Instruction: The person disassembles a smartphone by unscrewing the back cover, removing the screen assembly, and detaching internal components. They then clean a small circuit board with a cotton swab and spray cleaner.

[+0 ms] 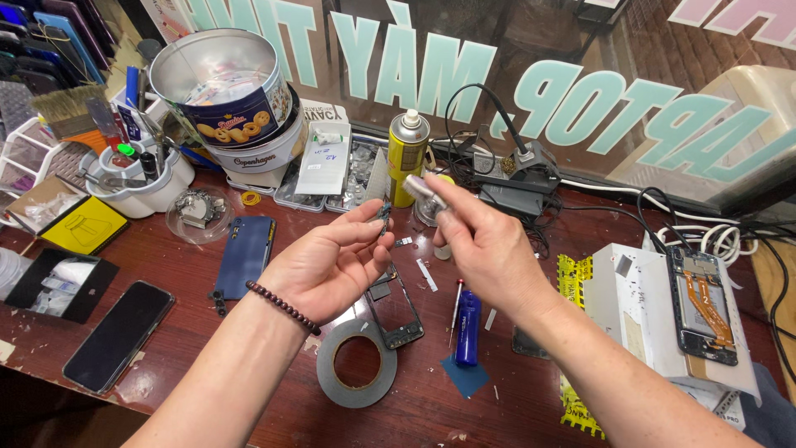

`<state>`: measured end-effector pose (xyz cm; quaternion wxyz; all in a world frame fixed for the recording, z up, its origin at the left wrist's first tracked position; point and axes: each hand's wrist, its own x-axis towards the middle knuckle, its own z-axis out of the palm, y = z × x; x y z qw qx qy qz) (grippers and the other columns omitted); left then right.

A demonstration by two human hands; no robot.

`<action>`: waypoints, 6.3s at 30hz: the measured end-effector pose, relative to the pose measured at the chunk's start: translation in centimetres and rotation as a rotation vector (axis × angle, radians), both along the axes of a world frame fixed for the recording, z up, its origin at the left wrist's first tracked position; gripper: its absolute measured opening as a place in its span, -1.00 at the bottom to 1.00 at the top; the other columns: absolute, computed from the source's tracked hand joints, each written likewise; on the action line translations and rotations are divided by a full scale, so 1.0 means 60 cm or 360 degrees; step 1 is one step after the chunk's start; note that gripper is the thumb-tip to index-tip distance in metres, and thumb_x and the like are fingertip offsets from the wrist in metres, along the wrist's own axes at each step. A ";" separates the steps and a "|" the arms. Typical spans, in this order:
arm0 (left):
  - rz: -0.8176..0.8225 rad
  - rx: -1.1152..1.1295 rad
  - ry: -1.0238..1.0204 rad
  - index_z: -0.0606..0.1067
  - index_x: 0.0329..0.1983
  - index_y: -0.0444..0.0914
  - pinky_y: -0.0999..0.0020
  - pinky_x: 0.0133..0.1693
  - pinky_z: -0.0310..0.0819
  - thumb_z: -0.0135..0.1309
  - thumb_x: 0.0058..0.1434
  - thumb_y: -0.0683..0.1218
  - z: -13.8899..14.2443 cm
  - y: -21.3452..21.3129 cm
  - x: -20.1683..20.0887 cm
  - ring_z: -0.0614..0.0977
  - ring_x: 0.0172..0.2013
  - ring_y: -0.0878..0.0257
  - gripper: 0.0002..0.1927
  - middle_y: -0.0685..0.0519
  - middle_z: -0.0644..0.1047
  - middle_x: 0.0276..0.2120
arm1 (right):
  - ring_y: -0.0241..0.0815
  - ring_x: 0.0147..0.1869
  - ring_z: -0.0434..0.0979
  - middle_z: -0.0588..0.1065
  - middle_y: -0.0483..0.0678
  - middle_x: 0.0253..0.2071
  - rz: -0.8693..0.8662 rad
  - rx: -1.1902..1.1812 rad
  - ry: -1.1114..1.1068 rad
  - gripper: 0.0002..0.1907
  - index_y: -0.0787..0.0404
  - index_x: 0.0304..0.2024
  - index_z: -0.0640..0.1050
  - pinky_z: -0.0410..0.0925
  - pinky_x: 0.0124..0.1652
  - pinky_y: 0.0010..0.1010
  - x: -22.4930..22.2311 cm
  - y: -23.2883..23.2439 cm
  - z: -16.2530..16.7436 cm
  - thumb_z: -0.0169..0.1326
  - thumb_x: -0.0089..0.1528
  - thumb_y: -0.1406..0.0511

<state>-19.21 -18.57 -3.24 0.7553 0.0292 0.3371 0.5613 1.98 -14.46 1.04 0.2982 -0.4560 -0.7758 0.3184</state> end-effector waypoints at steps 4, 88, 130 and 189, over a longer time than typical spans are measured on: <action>0.0003 -0.0019 -0.0010 0.42 0.24 -0.26 0.44 -0.22 0.59 0.11 0.18 -0.31 0.000 -0.002 -0.005 0.61 -0.25 0.24 -0.48 -0.04 0.53 -0.17 | -0.36 -0.34 0.57 0.61 -0.09 -0.38 0.0027 -0.0170 0.0124 -0.50 -0.06 0.37 0.42 0.46 -0.30 -0.42 0.003 -0.008 0.000 -0.03 0.35 0.29; -0.0055 -0.0043 0.0155 0.47 0.07 -0.21 0.39 -0.33 0.55 0.11 0.16 -0.27 -0.058 -0.079 -0.310 0.60 -0.35 0.26 -0.62 0.03 0.58 -0.29 | -0.44 -0.56 0.31 0.52 -0.19 -0.43 -0.0086 -0.1231 0.0358 -0.74 0.17 -0.02 0.59 0.16 -0.59 -0.54 -0.345 -0.073 -0.108 0.00 0.34 0.20; -0.0441 0.0179 0.0400 0.45 0.00 -0.23 0.30 -0.22 0.62 0.13 0.20 -0.25 -0.118 -0.003 -0.809 0.67 -0.29 0.22 -0.71 0.03 0.60 -0.28 | -0.36 -0.41 0.43 0.53 -0.12 -0.37 0.0114 -0.1302 0.0566 -0.60 0.22 0.00 0.59 0.32 -0.45 -0.49 -0.794 0.003 -0.137 -0.10 0.39 0.09; -0.1338 -0.0728 0.3713 0.59 0.19 0.02 0.10 0.17 0.52 0.36 0.09 0.05 -0.290 -0.138 -0.720 0.58 0.18 0.01 -0.46 -0.05 0.49 0.24 | -0.30 -0.40 0.62 0.66 -0.08 -0.40 -0.0239 -0.0857 -0.0504 -0.79 0.17 -0.20 0.68 0.48 -0.32 -0.38 -0.238 0.030 -0.233 0.20 0.20 0.21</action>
